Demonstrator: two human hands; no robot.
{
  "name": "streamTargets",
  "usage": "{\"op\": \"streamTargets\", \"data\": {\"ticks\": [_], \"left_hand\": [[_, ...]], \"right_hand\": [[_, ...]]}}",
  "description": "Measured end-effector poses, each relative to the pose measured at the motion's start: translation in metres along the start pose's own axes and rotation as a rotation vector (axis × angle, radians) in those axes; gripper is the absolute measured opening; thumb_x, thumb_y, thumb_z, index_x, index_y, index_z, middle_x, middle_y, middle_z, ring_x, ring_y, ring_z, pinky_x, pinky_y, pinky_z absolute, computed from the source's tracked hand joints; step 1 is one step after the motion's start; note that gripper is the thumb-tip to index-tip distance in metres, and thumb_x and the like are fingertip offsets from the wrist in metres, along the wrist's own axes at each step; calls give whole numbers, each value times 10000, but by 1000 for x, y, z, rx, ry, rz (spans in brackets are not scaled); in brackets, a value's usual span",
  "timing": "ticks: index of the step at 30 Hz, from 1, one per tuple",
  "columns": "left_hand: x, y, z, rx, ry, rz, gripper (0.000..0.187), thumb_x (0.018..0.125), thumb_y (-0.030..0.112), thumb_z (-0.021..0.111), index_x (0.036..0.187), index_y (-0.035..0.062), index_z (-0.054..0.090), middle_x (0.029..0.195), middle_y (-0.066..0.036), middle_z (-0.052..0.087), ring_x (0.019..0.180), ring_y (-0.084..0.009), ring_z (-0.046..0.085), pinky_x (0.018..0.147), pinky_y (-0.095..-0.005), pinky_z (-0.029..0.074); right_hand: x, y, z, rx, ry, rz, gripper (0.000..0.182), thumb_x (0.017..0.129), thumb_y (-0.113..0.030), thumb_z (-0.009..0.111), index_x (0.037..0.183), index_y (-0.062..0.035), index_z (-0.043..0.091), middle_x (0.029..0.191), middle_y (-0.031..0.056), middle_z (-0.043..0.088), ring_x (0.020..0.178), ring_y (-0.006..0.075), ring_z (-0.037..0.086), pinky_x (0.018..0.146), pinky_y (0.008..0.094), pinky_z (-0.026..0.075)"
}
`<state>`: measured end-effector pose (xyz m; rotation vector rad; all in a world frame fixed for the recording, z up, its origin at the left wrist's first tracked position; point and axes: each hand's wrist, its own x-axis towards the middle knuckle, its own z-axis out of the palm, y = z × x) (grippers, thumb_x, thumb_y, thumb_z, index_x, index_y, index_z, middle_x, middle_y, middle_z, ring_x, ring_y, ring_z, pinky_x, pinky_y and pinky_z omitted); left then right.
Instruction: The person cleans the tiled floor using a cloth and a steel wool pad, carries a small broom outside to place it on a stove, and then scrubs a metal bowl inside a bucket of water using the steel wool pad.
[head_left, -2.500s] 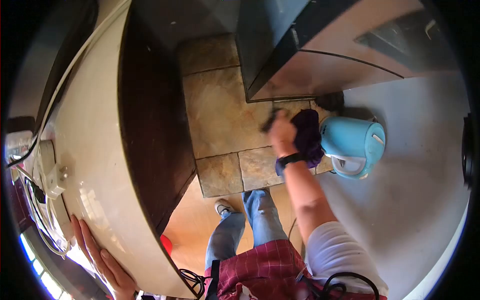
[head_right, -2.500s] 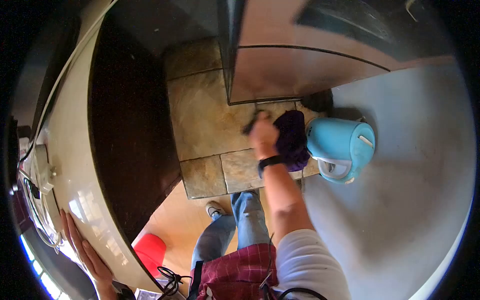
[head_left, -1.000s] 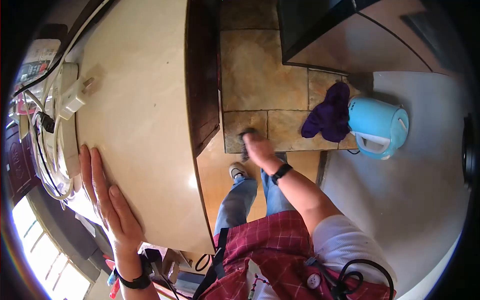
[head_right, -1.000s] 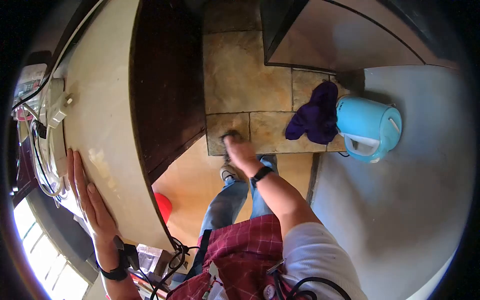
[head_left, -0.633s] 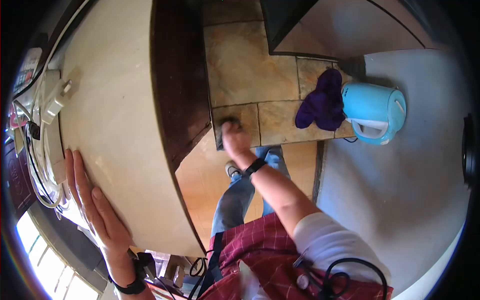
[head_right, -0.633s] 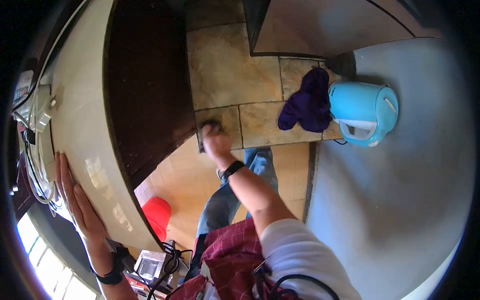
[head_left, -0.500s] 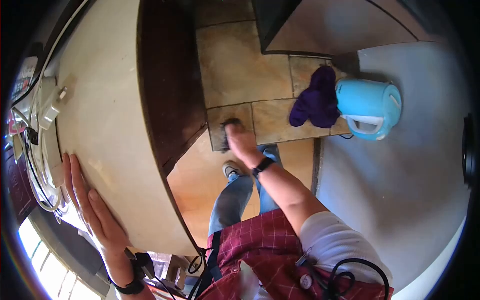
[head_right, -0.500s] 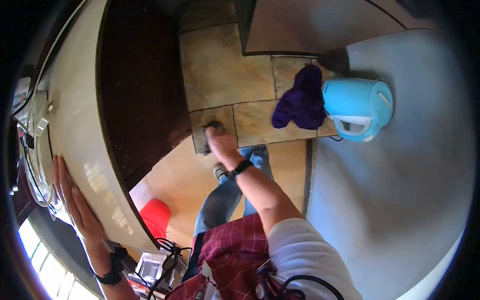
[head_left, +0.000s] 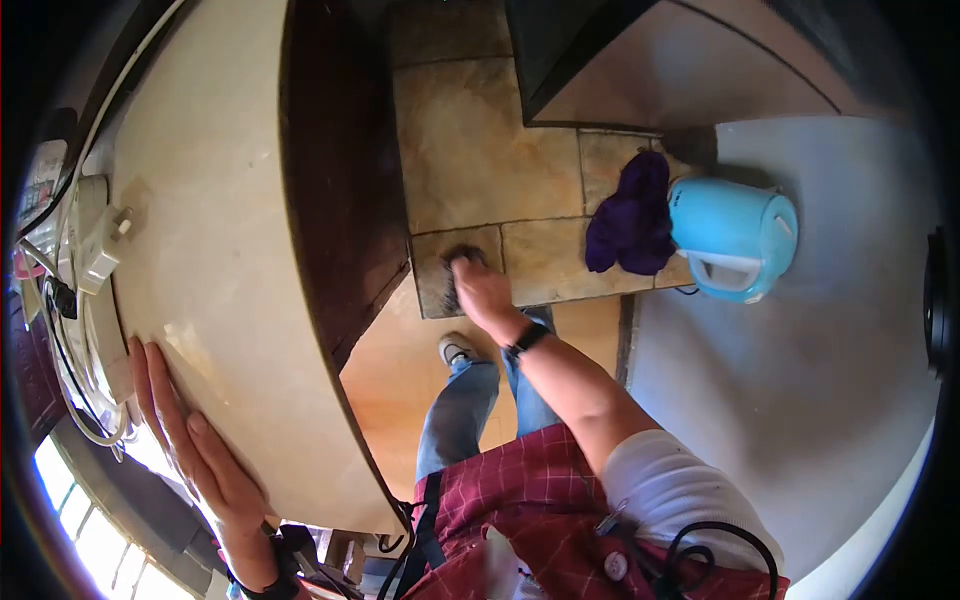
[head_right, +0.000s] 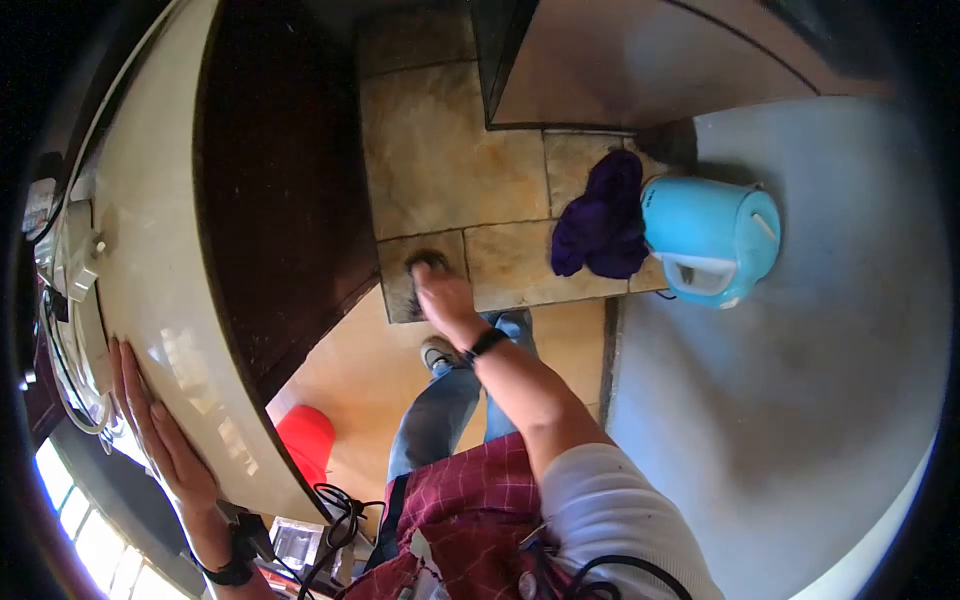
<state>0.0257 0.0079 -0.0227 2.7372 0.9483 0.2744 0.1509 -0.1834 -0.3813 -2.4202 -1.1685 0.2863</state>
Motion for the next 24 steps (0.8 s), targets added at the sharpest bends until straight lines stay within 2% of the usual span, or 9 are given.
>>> {"op": "streamTargets", "data": {"ticks": [4,6,9,12,16,17,18,21,24], "left_hand": [[-2,-2,-4,22,3,-24,498,940,191,249,1368,-55,320,1435,-239,266,1332,-378,262,1097,-459,187],[-1,-1,-6,85,-45,-41,508,942,209,250,1368,-60,312,1438,-243,255,1331,-388,259,1093,-468,189],[0,-1,-4,46,-44,-54,522,941,229,254,1369,-65,305,1437,-251,251,1332,-396,253,1089,-477,190],[1,1,-3,48,-41,-51,533,939,243,263,1369,-71,300,1436,-258,248,1334,-400,248,1088,-480,190],[1,-1,-7,55,-56,-43,515,936,210,262,1363,-75,310,1433,-266,251,1330,-406,252,1087,-480,188],[1,0,-9,102,-76,-42,505,938,196,259,1358,-78,319,1428,-270,259,1321,-420,260,1084,-489,186],[1,-1,-12,97,-54,-51,505,938,196,259,1358,-78,319,1428,-270,259,1321,-420,260,1084,-489,186],[1,-6,-14,125,-112,-38,501,941,200,265,1359,-69,325,1424,-277,263,1309,-447,263,1078,-506,184],[4,6,-12,69,-108,-115,523,942,239,242,1379,-43,303,1449,-241,236,1356,-396,204,1103,-484,152]], "right_hand": [[-43,57,-41,-127,-122,61,98,796,-92,492,892,-75,486,779,164,589,575,318,614,465,424,498],[-10,54,-46,-191,-173,120,217,797,-67,484,1012,-35,477,802,201,591,630,349,620,515,450,503],[103,62,-33,-177,32,204,90,861,-109,439,913,-54,487,678,158,604,598,319,622,472,443,492],[166,71,-24,-142,7,205,140,871,-112,430,985,-50,484,708,166,615,603,320,622,480,434,490],[54,44,-31,-253,-96,212,379,817,-98,476,1188,-26,462,831,171,619,597,330,624,504,437,513],[15,38,-26,-269,15,101,306,797,-103,496,1094,-30,491,834,171,612,607,341,626,504,447,515],[-4,29,-36,-234,-329,170,218,791,-99,500,1001,-42,489,819,159,609,634,332,632,507,445,517],[32,27,-40,-201,-275,83,139,804,-104,485,935,-55,475,772,155,606,634,329,636,510,440,518],[145,36,-24,-75,-118,111,199,860,-102,423,1027,-24,500,725,170,617,640,314,641,534,424,519]]}}
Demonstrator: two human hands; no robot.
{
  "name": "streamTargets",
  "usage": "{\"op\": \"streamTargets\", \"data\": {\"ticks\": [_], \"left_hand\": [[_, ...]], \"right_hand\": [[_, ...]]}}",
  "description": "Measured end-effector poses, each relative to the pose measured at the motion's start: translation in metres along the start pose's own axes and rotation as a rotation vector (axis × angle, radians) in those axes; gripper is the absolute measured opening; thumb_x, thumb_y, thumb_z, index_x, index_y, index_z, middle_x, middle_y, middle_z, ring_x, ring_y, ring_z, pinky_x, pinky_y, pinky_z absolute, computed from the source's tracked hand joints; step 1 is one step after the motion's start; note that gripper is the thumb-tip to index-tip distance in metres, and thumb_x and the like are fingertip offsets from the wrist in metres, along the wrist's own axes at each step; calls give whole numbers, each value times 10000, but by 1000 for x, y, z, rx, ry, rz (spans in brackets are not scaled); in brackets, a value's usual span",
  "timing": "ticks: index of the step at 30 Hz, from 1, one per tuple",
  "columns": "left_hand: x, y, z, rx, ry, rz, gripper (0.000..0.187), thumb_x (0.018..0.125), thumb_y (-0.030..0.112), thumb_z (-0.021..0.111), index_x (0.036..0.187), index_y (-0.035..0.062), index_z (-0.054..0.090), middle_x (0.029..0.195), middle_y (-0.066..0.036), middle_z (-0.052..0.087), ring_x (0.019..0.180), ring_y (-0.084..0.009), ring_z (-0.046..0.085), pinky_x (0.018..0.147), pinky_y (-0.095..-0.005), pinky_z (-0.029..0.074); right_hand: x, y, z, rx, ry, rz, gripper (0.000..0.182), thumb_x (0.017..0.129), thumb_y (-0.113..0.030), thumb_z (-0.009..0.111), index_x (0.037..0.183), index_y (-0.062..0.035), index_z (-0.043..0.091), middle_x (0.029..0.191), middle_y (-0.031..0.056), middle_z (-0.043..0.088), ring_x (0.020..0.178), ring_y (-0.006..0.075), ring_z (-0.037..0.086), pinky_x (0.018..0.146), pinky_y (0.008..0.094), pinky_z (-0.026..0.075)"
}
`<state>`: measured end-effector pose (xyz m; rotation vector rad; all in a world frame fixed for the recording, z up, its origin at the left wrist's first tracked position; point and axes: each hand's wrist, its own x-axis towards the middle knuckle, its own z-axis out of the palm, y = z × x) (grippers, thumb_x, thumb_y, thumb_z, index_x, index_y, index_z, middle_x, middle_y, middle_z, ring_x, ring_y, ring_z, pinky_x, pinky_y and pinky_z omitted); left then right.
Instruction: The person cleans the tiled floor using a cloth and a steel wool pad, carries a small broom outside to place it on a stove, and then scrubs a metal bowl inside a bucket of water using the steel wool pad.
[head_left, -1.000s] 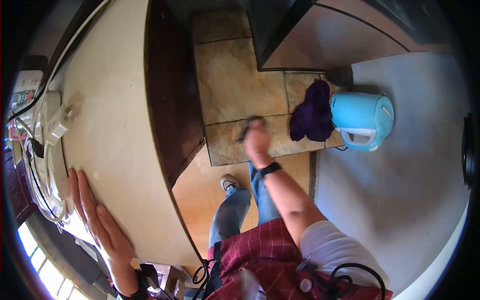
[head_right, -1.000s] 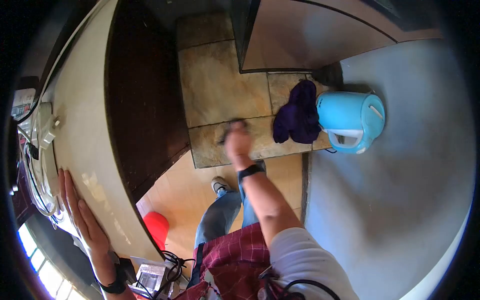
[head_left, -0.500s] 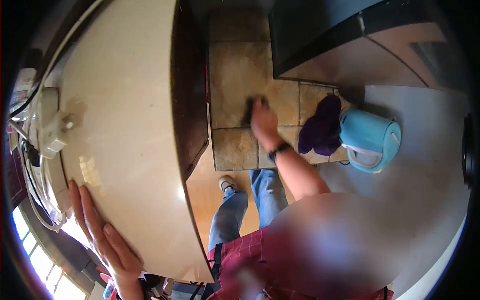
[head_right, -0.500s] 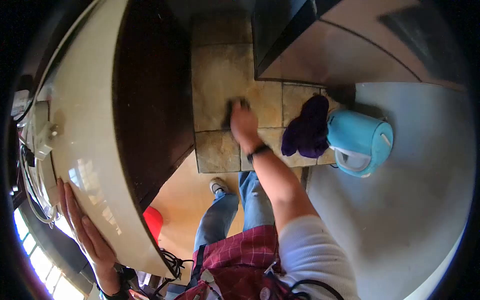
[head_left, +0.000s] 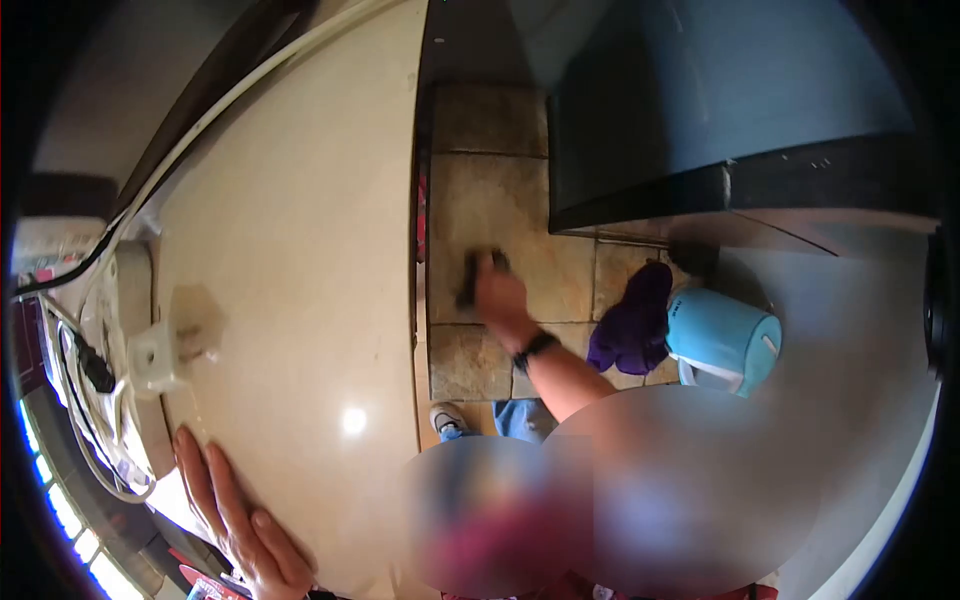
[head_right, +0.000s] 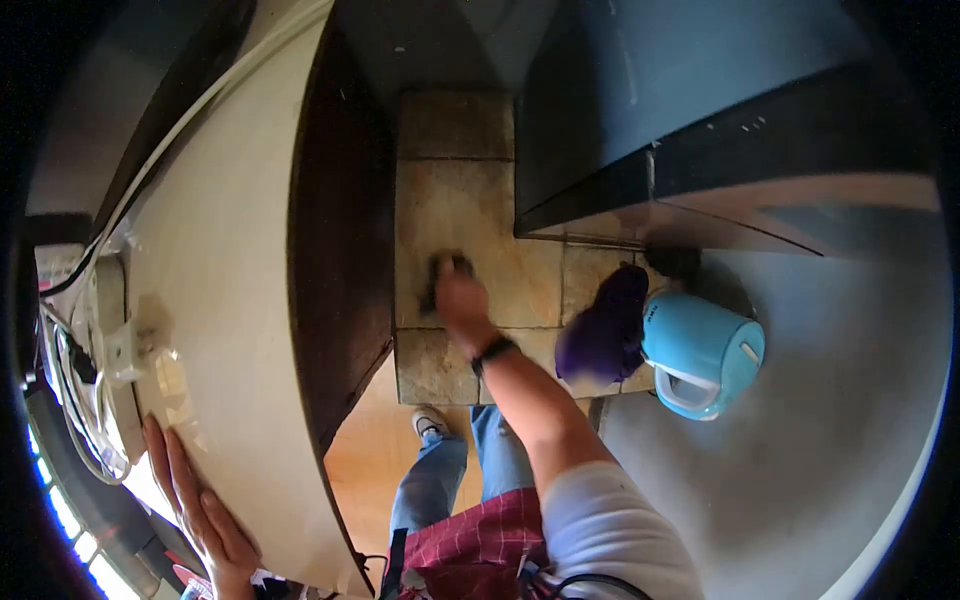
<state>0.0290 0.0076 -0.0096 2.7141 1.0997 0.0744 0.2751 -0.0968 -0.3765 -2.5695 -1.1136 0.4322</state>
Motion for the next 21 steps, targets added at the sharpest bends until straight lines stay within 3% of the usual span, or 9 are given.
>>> {"op": "streamTargets", "data": {"ticks": [2,4,6,9,11,13,16,17,21], "left_hand": [[3,-4,1,-12,10,-5,543,940,271,250,1378,-47,299,1451,-249,225,1353,-410,199,1101,-493,154],[9,-2,-4,-19,-17,69,485,969,226,288,1361,-57,329,1427,-279,259,1326,-431,252,1083,-517,196],[9,1,-6,-8,-22,36,480,968,211,287,1361,-61,325,1422,-286,261,1321,-444,248,1083,-517,198],[12,1,-4,-27,-33,63,466,967,184,290,1363,-60,319,1423,-283,260,1328,-439,235,1087,-513,202],[3,-5,2,-46,9,38,508,954,235,271,1368,-56,313,1436,-269,243,1339,-429,218,1094,-506,179],[-1,-4,5,-28,64,-10,532,945,265,251,1364,-55,323,1445,-255,237,1349,-418,205,1099,-502,158],[15,2,-9,-27,-46,62,467,967,188,290,1362,-60,321,1421,-287,262,1329,-442,230,1089,-513,202],[18,6,-8,-37,-40,60,464,966,187,295,1355,-62,330,1422,-285,263,1329,-436,238,1088,-508,208],[5,-5,-7,39,-63,-4,476,966,214,291,1358,-52,335,1427,-273,268,1330,-412,259,1094,-504,207]], "right_hand": [[99,-7,-1,-201,-33,15,280,885,-113,428,1131,-5,509,829,170,650,736,293,659,578,397,533],[191,-7,-6,-183,6,89,249,910,-111,419,1096,18,522,857,177,650,775,289,658,609,385,539],[239,10,-6,-99,163,-12,270,906,-102,455,1143,25,478,867,182,646,791,302,653,643,391,544],[218,26,-37,-48,34,118,351,882,-97,500,1197,30,411,891,184,644,810,323,646,666,400,542],[168,26,-53,64,91,241,418,866,-108,529,1227,23,363,923,202,636,836,346,636,682,410,540],[141,36,-20,-133,146,384,402,876,-112,508,1229,17,366,936,204,637,839,352,636,686,412,538],[173,49,-19,-145,281,278,376,878,-125,513,1209,6,392,982,215,629,881,343,633,703,431,535],[210,48,-35,23,155,419,318,892,-140,492,1164,10,426,1040,240,603,940,348,616,757,446,522],[311,49,-27,-85,283,-34,371,855,-244,512,1089,44,524,890,214,634,796,318,648,690,399,531]]}}
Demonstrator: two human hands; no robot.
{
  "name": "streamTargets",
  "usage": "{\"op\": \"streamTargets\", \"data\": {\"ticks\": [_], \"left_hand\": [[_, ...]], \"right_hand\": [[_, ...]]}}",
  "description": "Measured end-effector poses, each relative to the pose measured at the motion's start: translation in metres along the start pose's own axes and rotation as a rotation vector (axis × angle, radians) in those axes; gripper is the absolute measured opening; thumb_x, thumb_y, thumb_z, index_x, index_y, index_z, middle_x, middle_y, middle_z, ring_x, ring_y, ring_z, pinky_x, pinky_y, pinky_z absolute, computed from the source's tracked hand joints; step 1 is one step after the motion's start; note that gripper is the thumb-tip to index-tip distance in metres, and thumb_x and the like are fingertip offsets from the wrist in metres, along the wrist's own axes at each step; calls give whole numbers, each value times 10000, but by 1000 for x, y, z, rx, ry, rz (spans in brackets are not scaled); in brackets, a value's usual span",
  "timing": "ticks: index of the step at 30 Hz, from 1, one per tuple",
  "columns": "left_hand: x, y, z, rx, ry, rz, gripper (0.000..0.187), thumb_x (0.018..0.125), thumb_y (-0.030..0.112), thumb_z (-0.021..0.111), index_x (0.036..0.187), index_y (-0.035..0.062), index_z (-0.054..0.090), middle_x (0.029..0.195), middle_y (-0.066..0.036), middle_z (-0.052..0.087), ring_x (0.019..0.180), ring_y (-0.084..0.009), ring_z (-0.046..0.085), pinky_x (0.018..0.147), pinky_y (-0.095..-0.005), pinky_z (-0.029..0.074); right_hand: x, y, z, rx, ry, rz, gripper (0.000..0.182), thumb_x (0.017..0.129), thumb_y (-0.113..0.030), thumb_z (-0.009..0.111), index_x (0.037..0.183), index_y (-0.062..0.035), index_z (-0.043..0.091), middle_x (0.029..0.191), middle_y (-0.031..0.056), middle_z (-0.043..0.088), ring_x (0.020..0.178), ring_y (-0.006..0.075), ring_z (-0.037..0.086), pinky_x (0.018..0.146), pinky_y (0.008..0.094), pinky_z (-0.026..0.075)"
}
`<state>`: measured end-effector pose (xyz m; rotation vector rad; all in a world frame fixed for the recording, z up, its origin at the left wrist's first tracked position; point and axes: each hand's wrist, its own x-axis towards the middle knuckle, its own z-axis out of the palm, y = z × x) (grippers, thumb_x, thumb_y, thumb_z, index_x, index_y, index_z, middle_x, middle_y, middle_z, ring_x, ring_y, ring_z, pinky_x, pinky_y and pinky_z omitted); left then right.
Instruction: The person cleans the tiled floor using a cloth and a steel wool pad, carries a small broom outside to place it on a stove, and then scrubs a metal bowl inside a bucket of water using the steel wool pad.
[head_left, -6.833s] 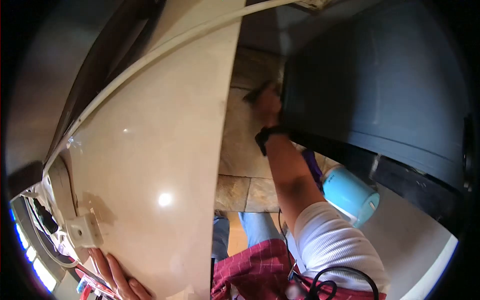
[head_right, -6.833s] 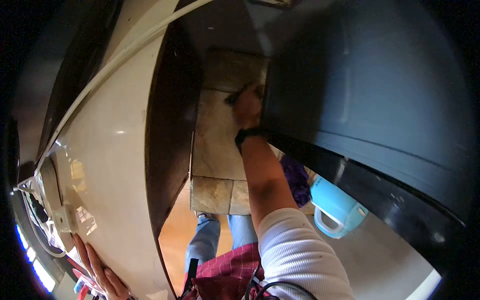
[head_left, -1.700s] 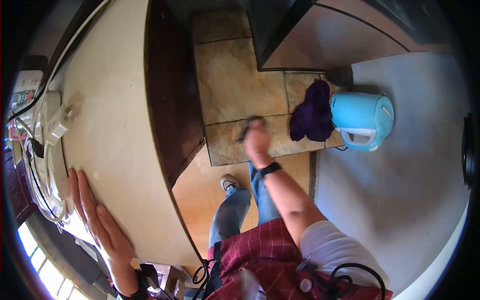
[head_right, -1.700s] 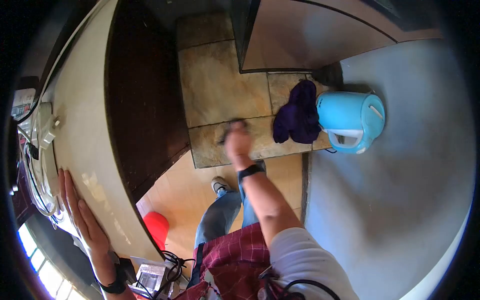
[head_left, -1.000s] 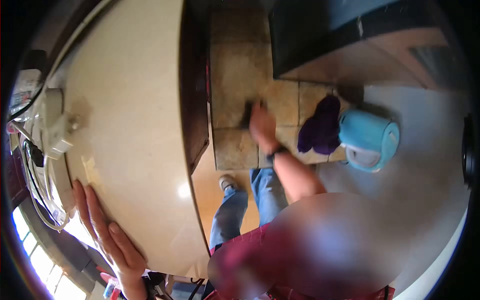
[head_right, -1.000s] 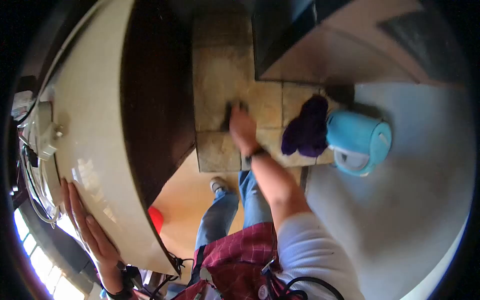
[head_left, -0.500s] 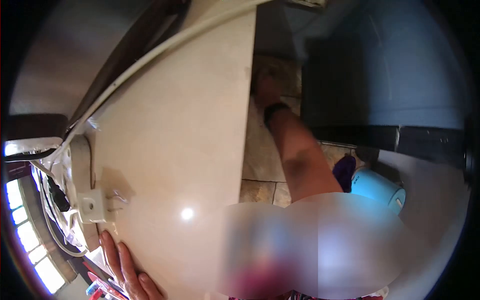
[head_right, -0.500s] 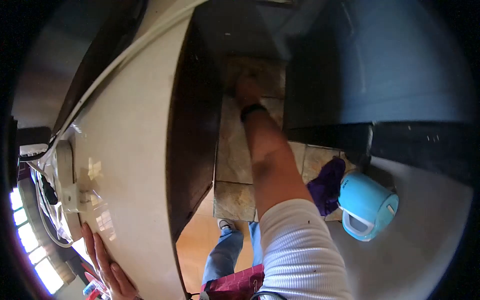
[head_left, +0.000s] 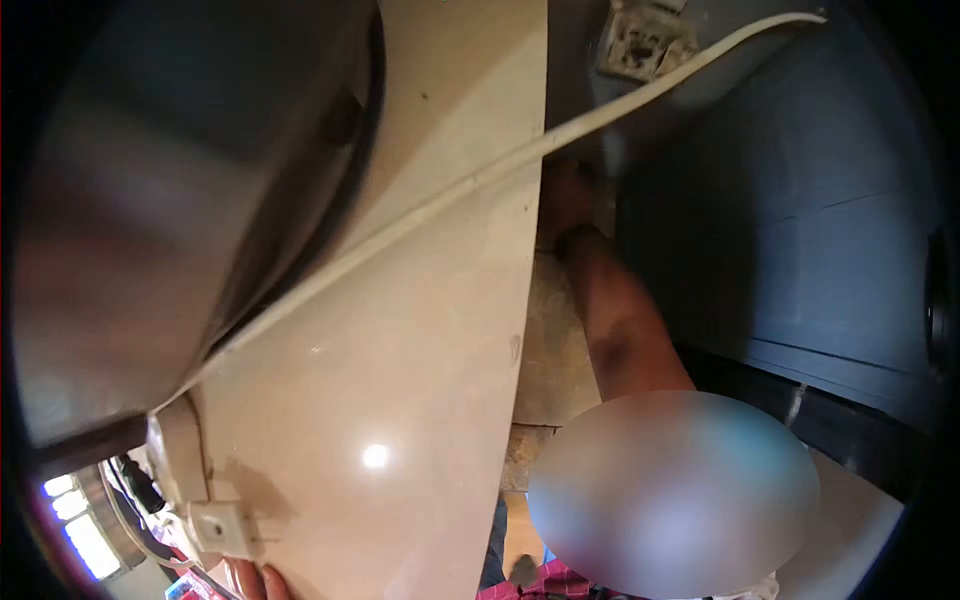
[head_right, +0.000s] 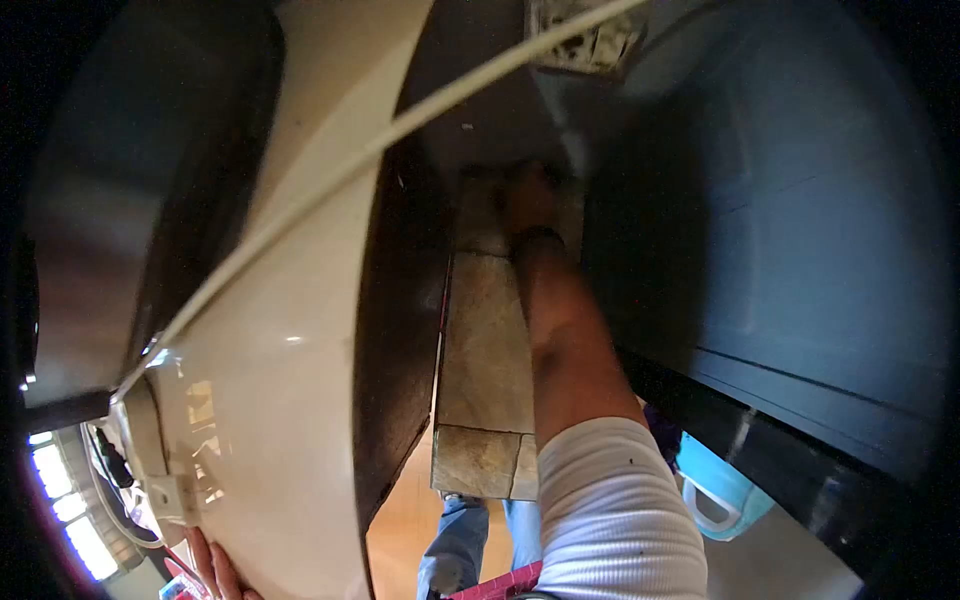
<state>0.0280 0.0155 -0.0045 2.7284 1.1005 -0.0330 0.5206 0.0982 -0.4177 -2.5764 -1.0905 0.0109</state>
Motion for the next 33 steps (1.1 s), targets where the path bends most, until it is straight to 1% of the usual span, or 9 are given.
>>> {"op": "streamTargets", "data": {"ticks": [3,6,7,10,12,19,21,28,33], "left_hand": [[-5,0,6,130,-14,-33,501,965,252,256,1376,-27,326,1418,-266,292,1330,-393,272,1100,-502,189],[-2,0,7,-49,61,-20,503,964,258,240,1403,20,306,1433,-247,283,1334,-368,281,1108,-507,146],[-2,3,2,-42,44,-20,503,964,258,240,1403,20,306,1433,-247,283,1334,-368,281,1108,-507,146],[-1,2,0,-7,-14,-44,520,966,288,245,1410,20,286,1448,-251,242,1332,-421,247,1083,-521,224],[-4,-4,4,-28,2,-47,519,967,291,245,1413,28,283,1451,-248,238,1337,-416,240,1087,-521,216],[1,4,-5,127,-13,-9,502,976,288,227,1399,31,315,1453,-195,279,1358,-334,249,1104,-552,88],[2,4,-1,113,1,-20,497,975,275,240,1391,17,323,1446,-203,288,1356,-339,250,1106,-549,60],[1,2,9,-96,14,-13,523,983,288,239,1402,-25,261,1470,-227,190,1366,-359,189,1107,-472,208],[6,4,-4,21,-21,20,500,977,254,248,1380,-37,301,1425,-285,258,1322,-436,259,1073,-520,227]], "right_hand": [[-21,-37,-58,209,-180,315,251,881,-206,475,1009,-14,573,870,199,645,788,321,650,644,428,530],[-16,-59,32,-148,-98,-135,248,897,-180,468,1053,-15,568,969,195,633,855,322,637,725,436,519],[-16,-75,24,-89,-376,-91,275,900,-176,481,1112,-26,570,1066,181,620,910,313,627,802,428,514],[-3,-88,2,79,-481,-145,406,873,-218,548,1196,19,482,1068,208,611,942,317,617,836,422,502],[-3,-67,2,216,-167,-41,402,858,-259,553,1114,40,473,977,207,627,895,346,620,766,443,500],[-2,27,-5,-254,-70,242,304,879,-228,501,1056,18,485,945,217,639,887,377,624,733,476,502],[-4,-1,-45,107,-83,505,297,882,-210,491,1078,12,476,972,217,636,923,358,628,761,465,502],[-2,5,-42,51,-120,379,168,923,-141,480,1005,6,489,981,178,651,870,291,660,705,368,549],[-12,11,-63,263,-133,760,530,957,-393,303,1151,50,520,1146,239,578,1074,335,572,904,446,454]]}}
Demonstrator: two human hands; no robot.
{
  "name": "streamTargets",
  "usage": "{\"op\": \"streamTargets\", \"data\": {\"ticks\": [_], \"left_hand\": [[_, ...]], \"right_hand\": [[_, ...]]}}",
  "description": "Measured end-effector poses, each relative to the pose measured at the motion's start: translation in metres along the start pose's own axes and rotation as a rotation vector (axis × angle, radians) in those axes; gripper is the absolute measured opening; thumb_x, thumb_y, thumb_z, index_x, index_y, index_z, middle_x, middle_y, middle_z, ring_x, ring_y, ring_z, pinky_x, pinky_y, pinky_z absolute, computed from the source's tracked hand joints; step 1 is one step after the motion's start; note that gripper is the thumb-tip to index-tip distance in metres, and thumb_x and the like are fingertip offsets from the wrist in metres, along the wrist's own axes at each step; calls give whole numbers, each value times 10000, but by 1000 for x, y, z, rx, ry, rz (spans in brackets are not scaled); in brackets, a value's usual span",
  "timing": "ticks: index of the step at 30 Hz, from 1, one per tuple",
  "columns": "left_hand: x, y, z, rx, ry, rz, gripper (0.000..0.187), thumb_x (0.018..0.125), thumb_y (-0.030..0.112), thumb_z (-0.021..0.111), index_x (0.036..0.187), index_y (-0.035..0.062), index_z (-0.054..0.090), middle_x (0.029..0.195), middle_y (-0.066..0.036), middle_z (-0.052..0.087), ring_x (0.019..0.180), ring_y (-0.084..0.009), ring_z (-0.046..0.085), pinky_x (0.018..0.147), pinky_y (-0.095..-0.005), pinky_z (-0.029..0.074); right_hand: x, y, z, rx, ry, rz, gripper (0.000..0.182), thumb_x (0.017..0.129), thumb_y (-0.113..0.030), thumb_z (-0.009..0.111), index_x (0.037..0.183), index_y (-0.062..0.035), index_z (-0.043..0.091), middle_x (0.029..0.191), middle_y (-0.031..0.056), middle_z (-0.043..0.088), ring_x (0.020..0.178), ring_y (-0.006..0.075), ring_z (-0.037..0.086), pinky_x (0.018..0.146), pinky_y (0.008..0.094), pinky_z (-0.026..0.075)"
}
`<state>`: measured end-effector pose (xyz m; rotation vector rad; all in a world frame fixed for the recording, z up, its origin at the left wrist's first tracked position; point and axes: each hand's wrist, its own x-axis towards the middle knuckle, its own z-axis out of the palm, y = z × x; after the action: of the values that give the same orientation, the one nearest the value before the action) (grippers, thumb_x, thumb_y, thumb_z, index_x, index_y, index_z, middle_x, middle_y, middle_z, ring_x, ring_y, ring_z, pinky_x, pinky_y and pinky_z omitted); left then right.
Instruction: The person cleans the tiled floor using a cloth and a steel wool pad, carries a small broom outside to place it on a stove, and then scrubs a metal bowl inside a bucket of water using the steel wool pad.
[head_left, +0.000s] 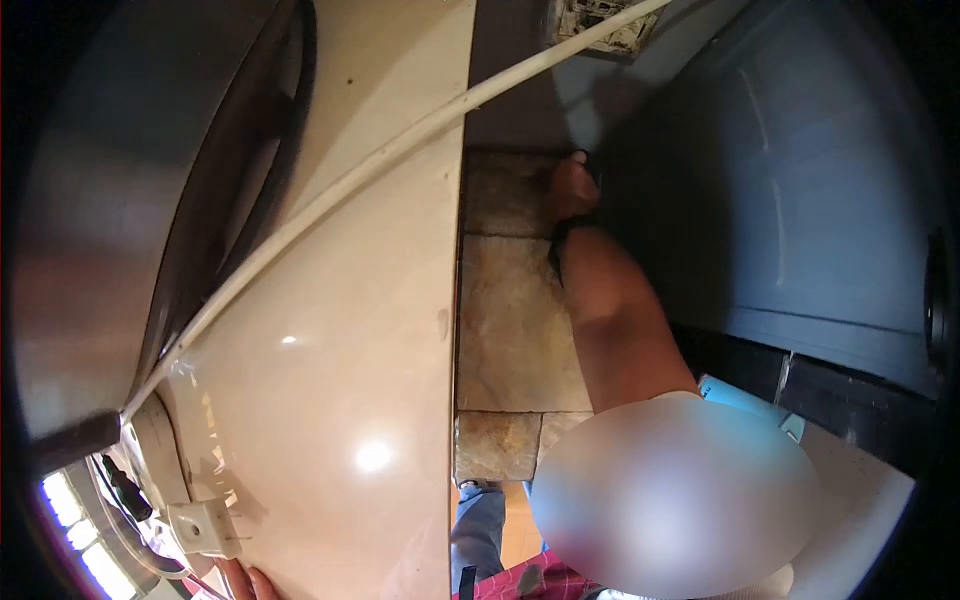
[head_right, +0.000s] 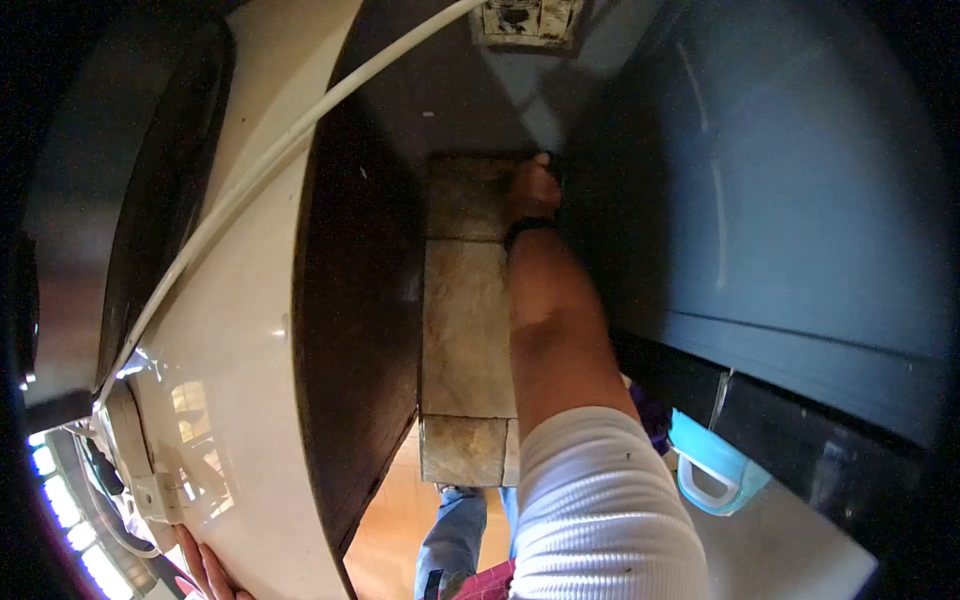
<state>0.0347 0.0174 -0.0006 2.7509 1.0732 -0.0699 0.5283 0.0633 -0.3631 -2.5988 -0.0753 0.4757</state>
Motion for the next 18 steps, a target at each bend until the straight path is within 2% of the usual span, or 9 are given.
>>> {"op": "streamTargets", "data": {"ticks": [1,4,8,10,11,13,15,16,18], "left_hand": [[1,0,0,-4,-8,0,500,977,254,248,1380,-37,301,1425,-285,258,1322,-436,259,1073,-520,227],[2,1,-1,-4,2,16,485,977,235,265,1366,-49,315,1414,-303,266,1303,-465,274,1061,-530,231],[0,0,1,-78,25,43,471,970,186,294,1378,-48,291,1422,-294,255,1316,-455,253,1070,-524,215],[3,3,1,-95,35,45,475,969,184,290,1384,-45,280,1428,-292,241,1324,-450,238,1078,-519,202],[5,5,-1,-61,26,63,471,967,173,281,1381,-52,280,1435,-286,232,1329,-444,233,1083,-515,198],[6,5,-3,-50,35,75,473,966,170,281,1382,-52,278,1436,-282,233,1329,-440,235,1083,-513,202],[4,2,-2,-15,27,71,474,964,168,282,1383,-53,276,1437,-278,234,1329,-436,237,1083,-512,206],[3,1,-1,-25,22,58,477,962,168,283,1384,-56,275,1437,-277,236,1330,-431,241,1083,-508,211],[-1,-2,3,-15,-2,23,480,960,168,285,1384,-59,274,1438,-275,237,1330,-426,245,1082,-504,217]], "right_hand": [[-5,1,-4,-15,-11,51,594,959,-434,263,1175,55,523,1175,244,564,1109,341,552,939,459,432],[-26,14,3,234,-58,205,646,958,-463,226,1238,68,465,1194,225,560,1094,355,559,931,457,437],[-89,56,5,-54,-49,-95,372,960,-278,341,1082,27,514,955,238,640,914,341,637,787,430,517],[-114,77,8,-269,-138,-86,386,962,-301,350,1075,11,548,975,238,633,960,348,619,837,445,491],[-110,77,7,-269,-120,-82,386,962,-301,350,1075,11,548,975,238,633,960,348,619,837,445,491],[-102,72,16,-35,-77,178,395,964,-310,360,1093,5,561,897,193,649,864,312,646,764,410,518],[-73,70,33,-350,103,-230,341,974,-173,349,1234,24,450,892,145,668,768,248,670,634,347,546],[-59,60,39,-377,246,-271,341,968,-178,366,1229,22,459,857,130,665,718,235,663,593,324,538],[-29,43,65,-394,356,-316,342,961,-182,383,1223,20,468,822,115,662,668,222,656,552,302,530]]}}
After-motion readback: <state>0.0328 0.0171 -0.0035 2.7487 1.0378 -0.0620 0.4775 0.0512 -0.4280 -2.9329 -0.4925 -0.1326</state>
